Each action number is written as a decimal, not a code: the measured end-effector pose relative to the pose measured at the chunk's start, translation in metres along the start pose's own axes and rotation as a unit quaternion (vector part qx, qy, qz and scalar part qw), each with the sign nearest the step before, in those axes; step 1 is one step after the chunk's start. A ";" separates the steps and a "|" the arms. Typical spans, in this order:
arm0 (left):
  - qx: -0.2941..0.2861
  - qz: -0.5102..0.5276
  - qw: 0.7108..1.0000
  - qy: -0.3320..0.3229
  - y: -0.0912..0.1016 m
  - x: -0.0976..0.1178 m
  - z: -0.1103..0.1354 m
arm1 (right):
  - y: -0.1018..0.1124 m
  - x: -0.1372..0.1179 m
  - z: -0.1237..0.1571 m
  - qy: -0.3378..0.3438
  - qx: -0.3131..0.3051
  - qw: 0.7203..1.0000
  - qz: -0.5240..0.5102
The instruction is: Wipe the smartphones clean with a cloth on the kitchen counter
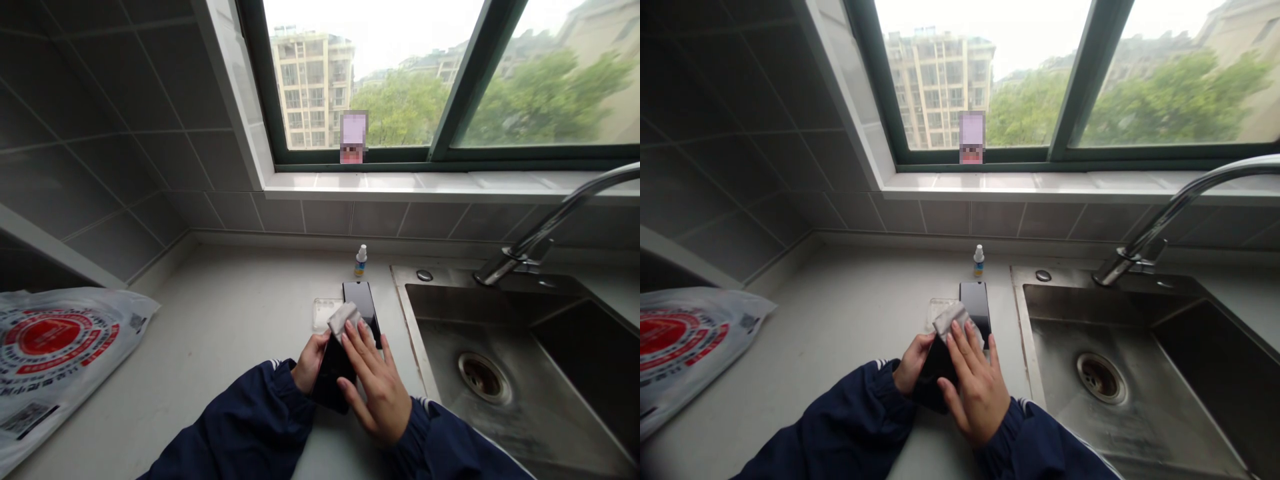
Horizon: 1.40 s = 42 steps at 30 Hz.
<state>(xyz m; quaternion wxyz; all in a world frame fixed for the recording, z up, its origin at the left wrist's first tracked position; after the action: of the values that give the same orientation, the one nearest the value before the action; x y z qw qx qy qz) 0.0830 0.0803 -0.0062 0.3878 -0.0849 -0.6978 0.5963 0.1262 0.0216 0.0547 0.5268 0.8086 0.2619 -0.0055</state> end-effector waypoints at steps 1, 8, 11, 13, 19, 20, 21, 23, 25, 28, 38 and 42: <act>-0.005 0.006 1.000 0.012 0.001 -0.002 0.000 | -0.001 -0.003 0.001 0.010 -0.005 1.000 0.002; -0.011 0.017 0.998 0.054 0.009 -0.009 0.004 | -0.003 -0.014 0.002 0.032 -0.009 0.999 0.009; 0.000 0.014 0.999 0.047 0.011 -0.009 0.003 | -0.003 -0.011 0.001 0.031 -0.011 0.999 0.009; 0.010 0.009 0.999 0.039 0.012 -0.008 0.002 | -0.003 -0.009 0.001 0.034 -0.013 0.999 0.007; 0.052 0.002 0.999 -0.007 0.012 0.003 -0.001 | -0.002 0.006 0.000 0.007 0.004 1.000 0.009; 0.057 0.000 0.998 -0.014 0.011 0.004 -0.001 | -0.002 0.007 0.000 0.003 0.006 1.000 0.009; 0.061 -0.002 0.998 -0.019 0.010 0.006 -0.001 | -0.002 0.008 0.000 0.000 0.008 1.000 0.009; 0.065 -0.008 0.997 -0.027 0.008 0.008 -0.001 | -0.002 0.010 0.000 -0.007 0.013 1.000 0.006; 0.062 -0.018 0.998 -0.026 0.005 0.008 -0.001 | 0.000 0.013 -0.001 -0.017 0.019 1.000 0.000; 0.051 -0.032 0.998 -0.004 0.003 0.002 0.000 | 0.002 0.017 -0.001 -0.034 0.028 0.999 -0.012; 0.006 -0.046 0.998 0.034 0.007 -0.012 0.005 | 0.003 0.020 -0.001 -0.048 0.029 0.998 -0.042; 0.026 -0.034 0.999 0.001 0.003 -0.003 0.001 | -0.001 0.015 0.000 -0.031 0.008 0.999 -0.033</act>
<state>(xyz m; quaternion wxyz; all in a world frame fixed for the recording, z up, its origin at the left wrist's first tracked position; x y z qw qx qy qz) 0.0832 0.0788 -0.0105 0.4104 -0.0514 -0.6843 0.6005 0.1386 0.0279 0.0491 0.5275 0.8035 0.2716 -0.0499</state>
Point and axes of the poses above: each hand's wrist, its own z-axis away from the middle knuckle, its own y-axis out of the back of the hand, x = y × z, the point moved 10 cm from there along -z, towards the middle knuckle, and after that the axes turned 5 degrees about -y, right-handed, at the moved point
